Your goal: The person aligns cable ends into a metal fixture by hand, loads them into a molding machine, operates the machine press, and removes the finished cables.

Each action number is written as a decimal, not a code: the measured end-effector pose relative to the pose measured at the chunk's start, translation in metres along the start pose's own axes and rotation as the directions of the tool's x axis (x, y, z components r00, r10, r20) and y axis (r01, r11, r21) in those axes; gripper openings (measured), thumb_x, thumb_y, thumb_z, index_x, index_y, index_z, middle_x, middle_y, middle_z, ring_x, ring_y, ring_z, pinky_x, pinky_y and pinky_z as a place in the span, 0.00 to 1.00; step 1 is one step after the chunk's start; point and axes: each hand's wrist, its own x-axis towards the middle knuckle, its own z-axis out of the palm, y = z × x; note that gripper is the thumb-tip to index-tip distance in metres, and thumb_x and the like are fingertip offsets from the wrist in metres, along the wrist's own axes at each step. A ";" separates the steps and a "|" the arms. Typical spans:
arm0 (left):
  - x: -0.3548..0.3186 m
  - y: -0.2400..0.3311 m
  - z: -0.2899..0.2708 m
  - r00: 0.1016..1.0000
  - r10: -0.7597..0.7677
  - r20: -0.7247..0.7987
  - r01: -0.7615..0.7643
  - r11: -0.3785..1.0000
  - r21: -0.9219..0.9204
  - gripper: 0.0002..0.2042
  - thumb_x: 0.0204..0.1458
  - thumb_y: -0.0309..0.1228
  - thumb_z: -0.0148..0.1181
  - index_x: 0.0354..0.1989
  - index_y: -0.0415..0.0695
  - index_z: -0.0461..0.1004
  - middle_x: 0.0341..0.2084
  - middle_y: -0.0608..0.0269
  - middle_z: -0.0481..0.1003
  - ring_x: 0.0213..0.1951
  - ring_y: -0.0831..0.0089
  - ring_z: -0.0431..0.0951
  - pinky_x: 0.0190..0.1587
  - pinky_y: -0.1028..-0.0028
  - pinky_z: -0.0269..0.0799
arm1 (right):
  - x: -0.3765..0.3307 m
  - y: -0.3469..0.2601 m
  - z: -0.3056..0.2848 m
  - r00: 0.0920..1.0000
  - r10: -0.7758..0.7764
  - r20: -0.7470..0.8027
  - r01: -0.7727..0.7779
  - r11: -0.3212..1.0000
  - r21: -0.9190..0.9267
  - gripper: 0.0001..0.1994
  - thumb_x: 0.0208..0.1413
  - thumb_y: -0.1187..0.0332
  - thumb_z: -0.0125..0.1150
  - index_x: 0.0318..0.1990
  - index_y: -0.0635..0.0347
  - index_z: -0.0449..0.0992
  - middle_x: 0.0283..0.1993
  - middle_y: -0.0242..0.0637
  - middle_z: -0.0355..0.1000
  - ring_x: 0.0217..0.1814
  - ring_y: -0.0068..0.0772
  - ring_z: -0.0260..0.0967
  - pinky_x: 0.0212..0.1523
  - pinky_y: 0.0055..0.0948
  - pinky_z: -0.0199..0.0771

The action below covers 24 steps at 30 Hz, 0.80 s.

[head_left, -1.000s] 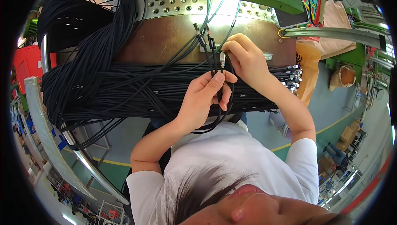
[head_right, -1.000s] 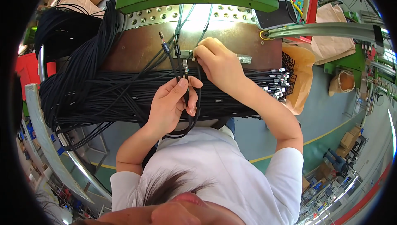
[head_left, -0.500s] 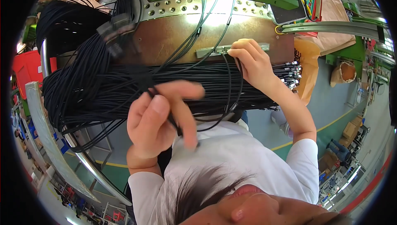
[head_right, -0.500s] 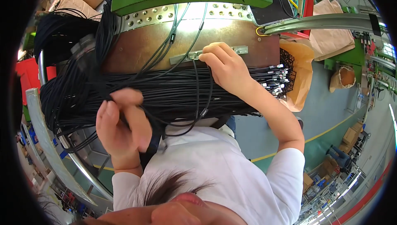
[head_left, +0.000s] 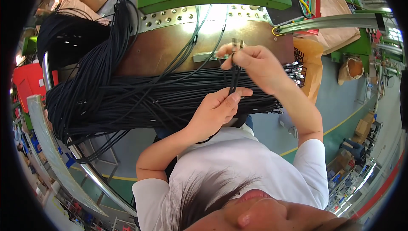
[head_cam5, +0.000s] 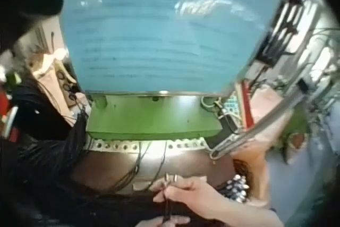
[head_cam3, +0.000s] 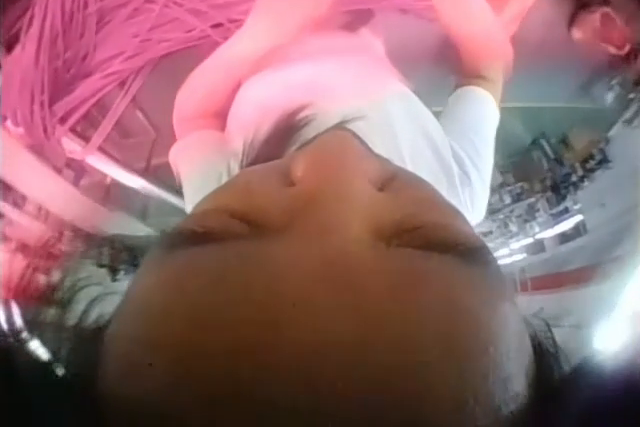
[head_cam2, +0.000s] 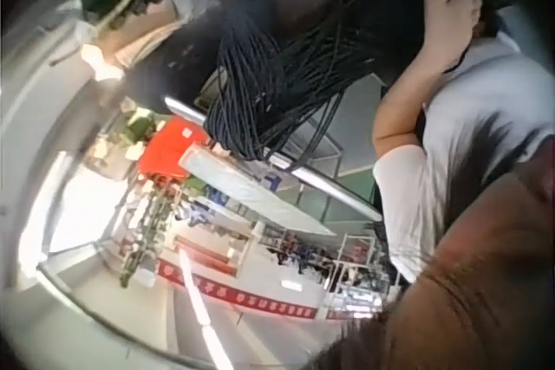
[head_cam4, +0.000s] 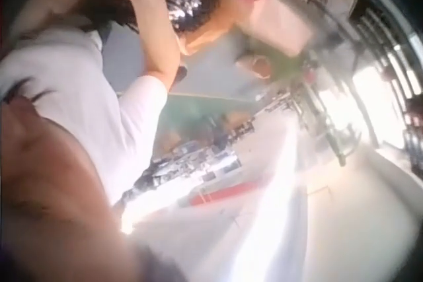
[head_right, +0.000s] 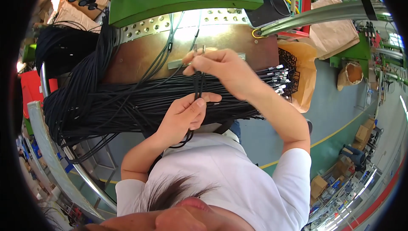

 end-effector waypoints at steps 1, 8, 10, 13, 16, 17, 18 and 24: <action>0.001 0.000 -0.001 0.999 0.027 -0.024 -0.027 1.000 0.007 0.15 0.64 0.32 0.43 0.51 0.34 0.69 0.15 0.73 0.58 0.17 0.85 0.53 0.19 0.86 0.50 | -0.005 -0.006 0.012 0.981 0.190 0.021 -0.192 0.974 0.117 0.11 0.56 0.72 0.53 0.45 0.65 0.76 0.51 0.34 0.71 0.51 0.25 0.64 0.52 0.25 0.65; 0.006 0.008 0.002 0.988 0.115 -0.107 -0.126 0.987 -0.103 0.15 0.64 0.32 0.43 0.49 0.33 0.68 0.14 0.73 0.58 0.16 0.85 0.54 0.18 0.86 0.48 | -0.017 0.012 -0.005 0.808 -0.589 -0.032 0.329 0.495 -0.804 0.09 0.50 0.72 0.58 0.39 0.61 0.76 0.42 0.35 0.75 0.37 0.34 0.66 0.44 0.28 0.68; 0.002 0.018 0.010 0.999 -0.004 -0.042 0.004 1.000 -0.021 0.14 0.64 0.32 0.42 0.47 0.33 0.70 0.13 0.71 0.62 0.16 0.84 0.57 0.18 0.86 0.51 | -0.008 0.015 -0.009 0.695 -0.716 0.062 0.324 0.235 -0.916 0.08 0.48 0.73 0.59 0.38 0.61 0.75 0.41 0.35 0.75 0.37 0.34 0.67 0.42 0.28 0.69; -0.002 0.024 0.012 0.992 -0.127 0.014 0.126 0.989 0.073 0.15 0.63 0.32 0.42 0.44 0.33 0.71 0.13 0.69 0.66 0.16 0.83 0.60 0.19 0.86 0.54 | 0.000 0.024 -0.015 0.571 -0.799 0.191 0.265 -0.040 -0.963 0.08 0.47 0.75 0.59 0.36 0.61 0.74 0.40 0.35 0.75 0.37 0.34 0.68 0.40 0.28 0.70; -0.012 0.020 0.005 0.993 0.114 -0.036 -0.092 0.920 0.381 0.15 0.63 0.32 0.42 0.40 0.33 0.73 0.16 0.63 0.72 0.17 0.79 0.66 0.21 0.84 0.61 | -0.001 0.050 -0.030 0.678 -0.734 -0.033 0.367 0.377 -0.851 0.07 0.47 0.76 0.59 0.36 0.61 0.74 0.40 0.35 0.75 0.37 0.34 0.69 0.39 0.28 0.70; -0.014 0.019 0.004 0.980 0.195 -0.034 -0.155 0.865 0.478 0.15 0.62 0.32 0.42 0.38 0.33 0.73 0.17 0.61 0.74 0.17 0.78 0.68 0.22 0.84 0.63 | -0.002 0.056 -0.033 0.718 -0.689 -0.097 0.380 0.505 -0.775 0.07 0.46 0.77 0.59 0.35 0.61 0.73 0.41 0.35 0.75 0.38 0.34 0.69 0.39 0.28 0.70; -0.014 0.020 0.004 0.980 0.196 -0.040 -0.153 0.865 0.478 0.15 0.62 0.32 0.42 0.38 0.33 0.73 0.17 0.61 0.74 0.17 0.78 0.68 0.22 0.84 0.63 | -0.001 0.060 -0.035 0.719 -0.688 -0.094 0.383 0.506 -0.773 0.07 0.46 0.77 0.59 0.35 0.61 0.73 0.41 0.35 0.75 0.38 0.34 0.69 0.39 0.28 0.70; 0.008 0.038 0.002 0.995 -0.091 -0.037 0.098 0.903 0.418 0.15 0.60 0.32 0.45 0.33 0.33 0.75 0.18 0.59 0.76 0.18 0.75 0.72 0.25 0.81 0.68 | -0.005 0.061 -0.041 0.794 -0.607 -0.038 0.333 0.487 -0.807 0.08 0.45 0.80 0.59 0.36 0.61 0.74 0.41 0.35 0.75 0.38 0.33 0.71 0.39 0.27 0.71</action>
